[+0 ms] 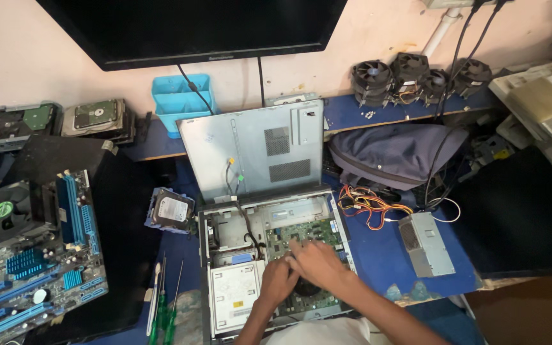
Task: The person works inside an open desktop computer case, using a screwdriver to tighten screws on the motherboard and around the CPU fan. The person repeatedly adjusts the motherboard and fan assembly while securing components with the screwdriver.
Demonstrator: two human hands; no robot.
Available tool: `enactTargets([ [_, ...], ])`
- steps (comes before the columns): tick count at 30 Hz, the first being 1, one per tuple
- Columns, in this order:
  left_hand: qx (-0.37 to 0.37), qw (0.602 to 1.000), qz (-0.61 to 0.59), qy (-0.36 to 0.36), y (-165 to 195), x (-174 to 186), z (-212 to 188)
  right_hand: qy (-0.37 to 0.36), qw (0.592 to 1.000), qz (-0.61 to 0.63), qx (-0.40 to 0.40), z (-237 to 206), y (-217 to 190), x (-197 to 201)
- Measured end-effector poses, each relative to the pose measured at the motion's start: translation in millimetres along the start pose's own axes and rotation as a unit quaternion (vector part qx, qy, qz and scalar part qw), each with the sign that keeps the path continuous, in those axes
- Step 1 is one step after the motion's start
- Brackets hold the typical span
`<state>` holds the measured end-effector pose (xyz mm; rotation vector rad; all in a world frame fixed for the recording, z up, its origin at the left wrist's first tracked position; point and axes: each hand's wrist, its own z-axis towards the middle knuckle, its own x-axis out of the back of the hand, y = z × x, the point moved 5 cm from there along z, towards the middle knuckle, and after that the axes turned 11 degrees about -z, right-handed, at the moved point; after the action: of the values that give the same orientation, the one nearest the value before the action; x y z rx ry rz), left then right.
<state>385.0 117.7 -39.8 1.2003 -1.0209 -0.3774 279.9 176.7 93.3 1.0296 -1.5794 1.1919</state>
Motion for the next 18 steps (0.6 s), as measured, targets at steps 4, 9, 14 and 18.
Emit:
enactTargets([
  [4, 0.002, 0.999, 0.052, 0.005, -5, -3, -1, 0.037, 0.982, 0.065, 0.175, -7, 0, 9],
  [9, 0.011, 1.0, 0.006, -0.003, 0, 0, 0, 0.012, 0.985, 0.069, 0.157, -5, 0, 12],
  [14, -0.007, 1.0, -0.003, 0.001, 7, 3, 0, -0.043, 0.999, 0.023, 0.009, -3, -3, 7],
  [18, -0.006, 1.0, 0.026, 0.003, 6, 2, -2, -0.137, 0.988, -0.037, -0.065, 0, -1, -11],
])
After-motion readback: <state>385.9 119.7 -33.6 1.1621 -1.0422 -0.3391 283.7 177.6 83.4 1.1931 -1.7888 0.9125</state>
